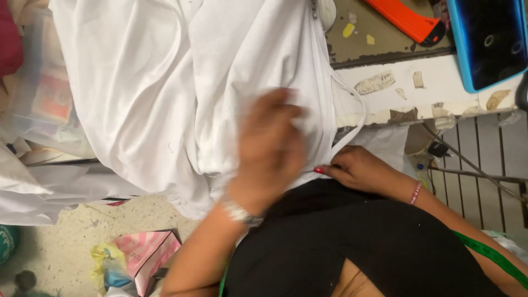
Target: A person is altering a white garment by cutting fabric strips with a utility knife and sewing them onto the garment using a sewing machine.
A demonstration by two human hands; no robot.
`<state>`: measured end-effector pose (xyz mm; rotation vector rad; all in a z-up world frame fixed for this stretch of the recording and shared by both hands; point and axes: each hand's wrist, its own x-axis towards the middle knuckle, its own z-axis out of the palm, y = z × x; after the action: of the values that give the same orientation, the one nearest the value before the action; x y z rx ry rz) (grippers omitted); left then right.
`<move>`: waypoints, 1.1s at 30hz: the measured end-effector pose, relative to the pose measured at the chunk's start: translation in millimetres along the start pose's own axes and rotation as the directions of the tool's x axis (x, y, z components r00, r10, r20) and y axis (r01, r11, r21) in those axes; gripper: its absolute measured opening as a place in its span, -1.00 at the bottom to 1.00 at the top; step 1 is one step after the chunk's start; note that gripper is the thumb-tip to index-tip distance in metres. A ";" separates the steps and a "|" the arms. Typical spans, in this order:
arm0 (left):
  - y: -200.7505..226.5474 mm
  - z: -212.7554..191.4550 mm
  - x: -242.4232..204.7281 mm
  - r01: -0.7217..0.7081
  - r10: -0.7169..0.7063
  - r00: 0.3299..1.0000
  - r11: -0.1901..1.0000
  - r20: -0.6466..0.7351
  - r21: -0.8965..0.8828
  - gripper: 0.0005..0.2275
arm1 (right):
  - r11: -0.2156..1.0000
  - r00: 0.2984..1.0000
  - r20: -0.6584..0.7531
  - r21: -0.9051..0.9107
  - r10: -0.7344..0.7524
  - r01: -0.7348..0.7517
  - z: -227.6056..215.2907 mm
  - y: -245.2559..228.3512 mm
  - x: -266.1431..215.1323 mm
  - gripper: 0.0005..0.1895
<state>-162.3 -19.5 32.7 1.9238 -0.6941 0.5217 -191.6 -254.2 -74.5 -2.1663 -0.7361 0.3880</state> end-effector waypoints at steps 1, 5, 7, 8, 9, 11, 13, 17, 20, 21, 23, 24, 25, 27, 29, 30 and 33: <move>-8.0 22.2 -0.7 0.001 -0.001 1.000 1.000 -0.005 0.002 -0.87 | 1.000 1.000 0.004 -0.002 -0.003 0.003 -12.2 -13.9 4.6 -0.67; -24.0 57.8 -0.2 0.011 -0.013 1.000 0.980 0.008 0.196 -0.92 | 0.996 0.982 0.173 0.014 0.081 -0.085 -52.2 -13.3 -15.4 -0.67; -26.7 42.8 3.1 -0.024 0.004 0.998 0.953 0.064 0.301 -0.85 | 0.996 0.979 0.181 -0.021 0.092 -0.090 -75.5 -19.1 -26.1 -0.57; -29.5 32.7 5.1 0.031 -0.081 0.984 0.957 0.162 0.289 -0.63 | 0.985 0.987 0.001 -0.066 0.158 -0.157 -90.4 -38.5 -22.5 -0.75; -31.9 22.8 6.2 0.085 -0.162 0.952 0.955 0.259 0.283 -0.39 | 0.968 0.960 -0.181 -0.096 0.212 -0.232 -104.7 -57.9 -19.7 -0.84; -41.2 13.4 12.7 0.051 -0.147 0.932 0.958 0.331 0.282 -0.38 | 0.958 0.919 -0.372 -0.189 0.134 -0.216 -102.1 -55.4 -1.9 -0.80; -51.7 1.1 19.5 0.012 -0.130 0.905 0.960 0.405 0.280 -0.36 | 0.936 0.839 -0.543 -0.278 0.031 -0.215 -96.9 -55.6 29.2 -0.65; -66.7 -29.7 26.7 -0.049 -0.127 0.794 0.961 0.594 0.271 -0.23 | 0.825 0.908 -0.402 -0.467 0.121 -0.317 -79.5 -46.5 82.6 -0.43; -68.9 -60.0 20.5 -0.027 -0.234 0.728 0.930 0.645 0.367 -0.19 | 0.831 0.941 -0.334 -0.506 0.061 -0.234 -85.8 -47.2 76.1 -0.65; -69.6 -71.1 16.9 -0.004 -0.312 0.686 0.901 0.657 0.433 -0.18 | 0.823 0.946 -0.265 -0.484 0.187 -0.298 -90.4 -50.0 70.2 -0.61; -66.9 -85.3 28.4 0.075 -0.313 0.636 0.935 0.705 0.347 -0.30 | 0.787 0.929 -0.230 -0.495 0.290 -0.368 -101.6 -51.4 45.0 -0.64; -64.6 -92.0 32.5 0.162 -0.308 0.591 0.951 0.745 0.264 -0.40 | 0.745 0.903 -0.192 -0.514 0.384 -0.425 -107.5 -52.5 31.5 -0.67; -67.7 -94.9 34.4 0.168 -0.309 0.588 0.951 0.747 0.261 -0.40 | 0.744 0.902 -0.187 -0.513 0.389 -0.427 -105.4 -49.8 17.2 -0.67; -74.1 -102.1 42.4 0.225 -0.312 0.602 0.949 0.735 0.219 -0.51 | 0.730 0.847 -0.275 -0.430 0.455 -0.531 -104.4 -44.4 -8.3 -0.64; -68.1 -89.4 41.1 0.159 -0.311 0.681 0.946 0.663 0.281 -0.64 | 0.823 0.866 -0.266 -0.287 0.423 -0.490 -102.6 -43.0 -18.2 -0.64; -64.8 -82.8 40.0 0.106 -0.305 0.750 0.931 0.586 0.349 -0.69 | 0.893 0.885 -0.256 -0.133 0.388 -0.430 -101.6 -42.3 -23.7 -0.63; -41.8 -38.9 42.2 -0.095 -0.138 0.925 0.816 0.353 0.570 -0.64 | 0.960 0.933 -0.274 -0.084 0.234 -0.266 -87.9 -38.2 -23.1 -0.53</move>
<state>-105.4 20.2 47.8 2.6586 -0.8189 0.3667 -180.6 -301.2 11.4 -2.3753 -0.3431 0.1836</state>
